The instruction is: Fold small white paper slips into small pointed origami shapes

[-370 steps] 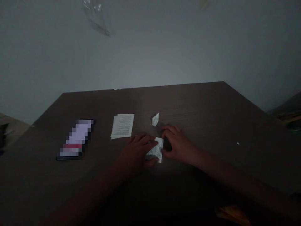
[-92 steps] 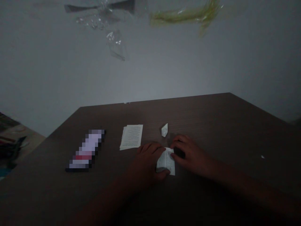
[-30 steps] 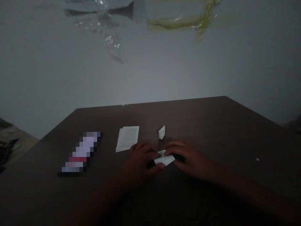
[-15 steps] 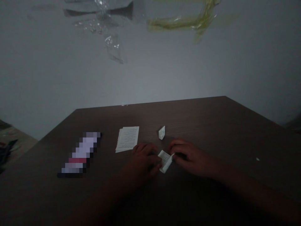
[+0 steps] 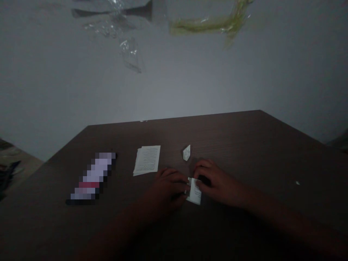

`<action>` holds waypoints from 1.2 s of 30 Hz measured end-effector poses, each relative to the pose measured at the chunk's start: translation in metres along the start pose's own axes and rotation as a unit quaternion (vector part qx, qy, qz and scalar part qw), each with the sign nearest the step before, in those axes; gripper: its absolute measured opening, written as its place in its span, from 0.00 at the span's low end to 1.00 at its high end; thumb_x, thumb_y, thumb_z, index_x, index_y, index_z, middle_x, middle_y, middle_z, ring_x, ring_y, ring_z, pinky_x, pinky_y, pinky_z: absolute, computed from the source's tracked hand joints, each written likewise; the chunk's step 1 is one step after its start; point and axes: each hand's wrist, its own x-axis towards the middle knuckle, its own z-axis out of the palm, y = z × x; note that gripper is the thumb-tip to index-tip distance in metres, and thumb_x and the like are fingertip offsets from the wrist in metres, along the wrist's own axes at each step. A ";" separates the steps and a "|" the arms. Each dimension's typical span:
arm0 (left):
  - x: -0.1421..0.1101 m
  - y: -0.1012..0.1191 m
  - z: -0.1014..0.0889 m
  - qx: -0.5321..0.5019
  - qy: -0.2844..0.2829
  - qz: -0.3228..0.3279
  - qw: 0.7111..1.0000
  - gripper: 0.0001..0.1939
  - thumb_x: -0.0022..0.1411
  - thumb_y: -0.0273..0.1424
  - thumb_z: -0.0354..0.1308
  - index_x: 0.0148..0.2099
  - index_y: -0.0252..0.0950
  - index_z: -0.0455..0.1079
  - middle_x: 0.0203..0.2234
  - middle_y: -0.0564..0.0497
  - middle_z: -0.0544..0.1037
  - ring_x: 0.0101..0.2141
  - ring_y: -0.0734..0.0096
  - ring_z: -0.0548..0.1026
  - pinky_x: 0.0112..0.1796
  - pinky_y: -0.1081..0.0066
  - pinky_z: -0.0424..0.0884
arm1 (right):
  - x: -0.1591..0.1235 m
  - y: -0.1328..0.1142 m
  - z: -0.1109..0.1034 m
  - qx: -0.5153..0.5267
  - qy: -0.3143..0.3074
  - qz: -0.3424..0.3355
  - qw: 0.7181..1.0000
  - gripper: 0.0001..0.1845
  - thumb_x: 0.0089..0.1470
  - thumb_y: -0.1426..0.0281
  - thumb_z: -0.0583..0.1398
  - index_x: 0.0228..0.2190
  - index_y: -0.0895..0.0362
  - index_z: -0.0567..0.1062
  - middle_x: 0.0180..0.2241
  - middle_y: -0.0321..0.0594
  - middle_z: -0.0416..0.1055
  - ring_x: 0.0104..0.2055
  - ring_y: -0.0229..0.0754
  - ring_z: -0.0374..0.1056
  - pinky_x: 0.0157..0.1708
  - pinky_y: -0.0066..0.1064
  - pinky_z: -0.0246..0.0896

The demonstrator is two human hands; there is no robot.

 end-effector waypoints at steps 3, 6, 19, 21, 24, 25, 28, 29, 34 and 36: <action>0.000 -0.007 0.008 -0.006 0.018 -0.021 1.000 0.19 0.66 0.24 0.73 0.57 0.45 0.82 0.56 0.50 0.87 0.61 0.51 0.79 0.65 0.48 0.71 | -0.001 0.001 0.003 -0.016 0.006 0.007 1.000 0.05 0.67 0.72 0.65 0.45 0.52 0.76 0.54 0.48 0.77 0.59 0.55 0.72 0.60 0.51 0.72; -0.001 -0.011 0.010 -0.006 0.017 -0.056 0.998 0.20 0.65 0.28 0.76 0.58 0.44 0.82 0.59 0.48 0.85 0.64 0.47 0.77 0.66 0.45 0.71 | -0.001 0.000 0.005 -0.028 0.008 0.021 0.999 0.06 0.68 0.71 0.65 0.45 0.53 0.75 0.59 0.52 0.75 0.64 0.58 0.70 0.63 0.54 0.71; -0.001 0.001 -0.006 -0.016 -0.002 -0.019 1.000 0.14 0.72 0.22 0.66 0.54 0.44 0.85 0.57 0.50 0.86 0.62 0.52 0.77 0.66 0.44 0.67 | 0.000 -0.006 0.007 -0.061 -0.001 0.055 0.997 0.06 0.70 0.70 0.64 0.48 0.55 0.76 0.62 0.56 0.73 0.68 0.61 0.68 0.68 0.58 0.68; -0.002 0.000 -0.006 -0.011 -0.002 -0.017 1.000 0.16 0.71 0.20 0.65 0.54 0.44 0.85 0.57 0.50 0.86 0.62 0.52 0.77 0.66 0.45 0.68 | 0.000 -0.006 0.009 -0.065 0.004 0.054 0.996 0.06 0.70 0.70 0.64 0.48 0.55 0.76 0.62 0.56 0.73 0.67 0.61 0.68 0.67 0.58 0.69; -0.002 -0.001 -0.006 -0.008 0.000 -0.012 1.000 0.18 0.70 0.18 0.63 0.54 0.43 0.84 0.57 0.50 0.86 0.62 0.53 0.78 0.66 0.46 0.68 | 0.001 -0.005 0.011 -0.073 0.011 0.053 0.996 0.06 0.70 0.70 0.65 0.47 0.55 0.76 0.61 0.55 0.74 0.66 0.61 0.68 0.65 0.58 0.70; -0.003 -0.001 -0.006 -0.012 -0.002 -0.010 1.000 0.19 0.69 0.18 0.63 0.54 0.44 0.84 0.57 0.50 0.87 0.62 0.53 0.78 0.67 0.45 0.67 | 0.001 -0.005 0.011 -0.077 0.014 0.054 0.996 0.06 0.70 0.70 0.65 0.47 0.55 0.76 0.61 0.55 0.74 0.65 0.61 0.69 0.65 0.58 0.70; -0.003 -0.001 -0.007 -0.023 -0.011 -0.020 0.999 0.21 0.67 0.17 0.63 0.55 0.44 0.84 0.59 0.51 0.86 0.64 0.52 0.77 0.70 0.41 0.63 | 0.003 -0.005 0.012 -0.084 0.019 0.055 0.995 0.05 0.69 0.70 0.66 0.46 0.53 0.75 0.59 0.53 0.75 0.64 0.60 0.70 0.64 0.58 0.70; -0.003 -0.001 -0.008 -0.025 -0.015 -0.023 0.999 0.22 0.65 0.17 0.62 0.55 0.45 0.84 0.59 0.51 0.86 0.64 0.52 0.77 0.71 0.40 0.62 | 0.003 -0.005 0.012 -0.084 0.019 0.055 0.995 0.05 0.69 0.71 0.66 0.45 0.53 0.75 0.58 0.52 0.76 0.63 0.60 0.70 0.64 0.57 0.70; -0.003 -0.003 -0.006 -0.031 -0.029 -0.028 0.999 0.25 0.64 0.17 0.60 0.55 0.47 0.83 0.59 0.52 0.86 0.64 0.52 0.78 0.74 0.35 0.55 | 0.004 -0.005 0.012 -0.079 0.025 0.061 0.995 0.07 0.67 0.71 0.67 0.45 0.53 0.76 0.58 0.52 0.76 0.62 0.60 0.71 0.63 0.56 0.71; -0.004 -0.004 -0.004 -0.036 -0.030 -0.031 0.998 0.24 0.65 0.17 0.60 0.57 0.46 0.83 0.60 0.50 0.86 0.65 0.51 0.79 0.75 0.32 0.52 | 0.004 -0.006 0.012 -0.079 0.025 0.067 0.994 0.07 0.67 0.71 0.67 0.45 0.53 0.76 0.58 0.52 0.76 0.62 0.60 0.71 0.63 0.56 0.70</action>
